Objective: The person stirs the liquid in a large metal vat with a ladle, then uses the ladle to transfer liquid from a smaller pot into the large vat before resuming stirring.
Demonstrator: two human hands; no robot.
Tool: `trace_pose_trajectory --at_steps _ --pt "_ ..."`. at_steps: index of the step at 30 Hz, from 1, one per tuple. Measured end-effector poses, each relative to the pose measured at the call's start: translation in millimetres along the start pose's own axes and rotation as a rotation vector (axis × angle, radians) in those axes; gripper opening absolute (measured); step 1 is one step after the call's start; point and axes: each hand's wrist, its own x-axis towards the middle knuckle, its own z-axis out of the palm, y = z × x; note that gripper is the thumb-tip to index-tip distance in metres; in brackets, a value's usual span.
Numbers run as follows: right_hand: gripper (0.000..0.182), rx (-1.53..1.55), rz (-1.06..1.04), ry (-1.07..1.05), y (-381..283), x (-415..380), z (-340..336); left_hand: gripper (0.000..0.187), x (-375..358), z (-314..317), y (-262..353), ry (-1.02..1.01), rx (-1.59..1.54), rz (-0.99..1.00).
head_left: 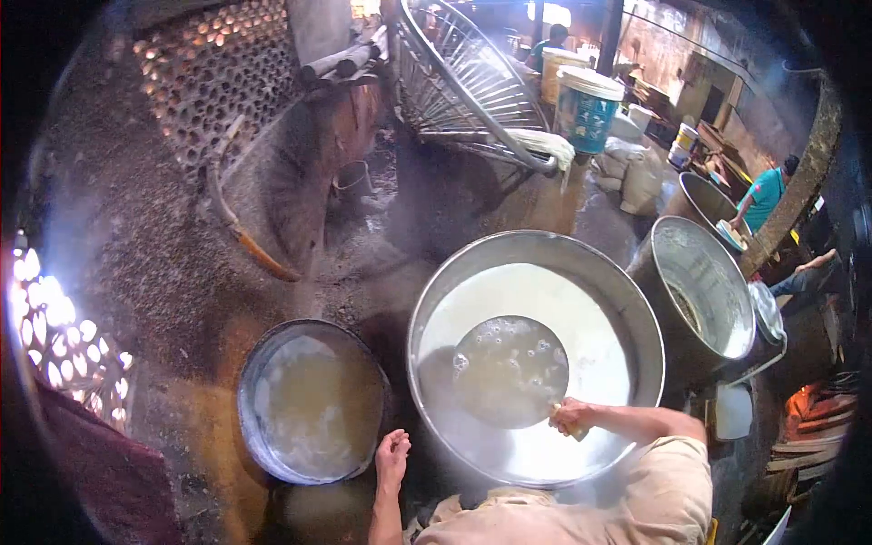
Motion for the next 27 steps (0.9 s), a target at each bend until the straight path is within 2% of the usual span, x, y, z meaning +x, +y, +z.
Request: trace_pose_trajectory --at_steps 2,3,4,6,7,8,10,11,13,17,19,20,21,23,25,27 --pt "0.01 0.088 -0.033 0.066 33.3 12.3 -11.7 0.033 6.8 10.6 -4.7 -0.01 0.071 0.044" --pt "0.01 0.223 -0.114 -0.026 48.5 14.6 -18.8 0.033 7.6 16.1 -3.7 -0.004 0.097 0.041" --pt "0.011 0.22 -0.107 -0.019 58.1 19.1 -19.9 0.033 9.5 20.8 -3.8 -0.005 0.104 0.035" --pt "0.011 0.458 -0.095 -0.007 81.7 34.1 -19.8 0.034 15.6 27.1 -6.9 0.018 0.254 0.082" --pt "0.01 0.372 -0.146 0.01 84.4 31.5 -17.1 0.035 21.1 27.8 -11.1 0.029 0.299 0.096" --pt "0.009 0.438 -0.12 0.097 94.5 45.2 -12.4 0.036 23.3 30.3 -9.4 0.031 0.321 0.089" --pt "0.007 0.673 -0.132 0.009 115.2 61.4 -12.2 0.041 33.2 30.5 -14.0 -0.01 0.405 0.065" --pt "0.007 0.677 -0.118 0.001 113.9 63.9 -8.2 0.044 36.5 33.3 -13.1 -0.016 0.413 0.049" --pt "0.008 0.386 -0.21 0.239 110.2 69.5 2.7 0.042 41.0 42.0 -10.0 0.048 0.401 0.027" --pt "0.012 0.526 -0.189 0.231 120.5 81.1 -0.2 0.037 53.6 47.8 -15.8 0.104 0.512 0.043" --pt "0.012 0.495 -0.137 0.235 122.4 81.5 -5.3 0.029 58.4 51.4 -12.5 0.101 0.595 0.036" --pt "0.012 0.466 -0.103 0.243 121.7 79.9 -9.2 0.04 58.7 50.8 -12.0 0.095 0.608 0.027" --pt "0.012 0.46 -0.09 0.24 121.3 77.0 -14.5 0.037 59.0 50.9 -11.9 0.093 0.634 0.016" --pt "0.009 0.419 -0.117 0.367 122.6 69.4 -22.2 0.035 59.9 53.9 -11.2 0.092 0.655 -0.007" --pt "0.007 0.377 -0.12 0.392 138.0 71.4 -42.1 0.031 60.2 52.6 -15.1 0.096 0.594 0.055" --pt "0.007 0.354 -0.109 0.407 129.7 50.5 -58.0 0.031 58.1 54.4 -9.8 0.088 0.614 0.035"
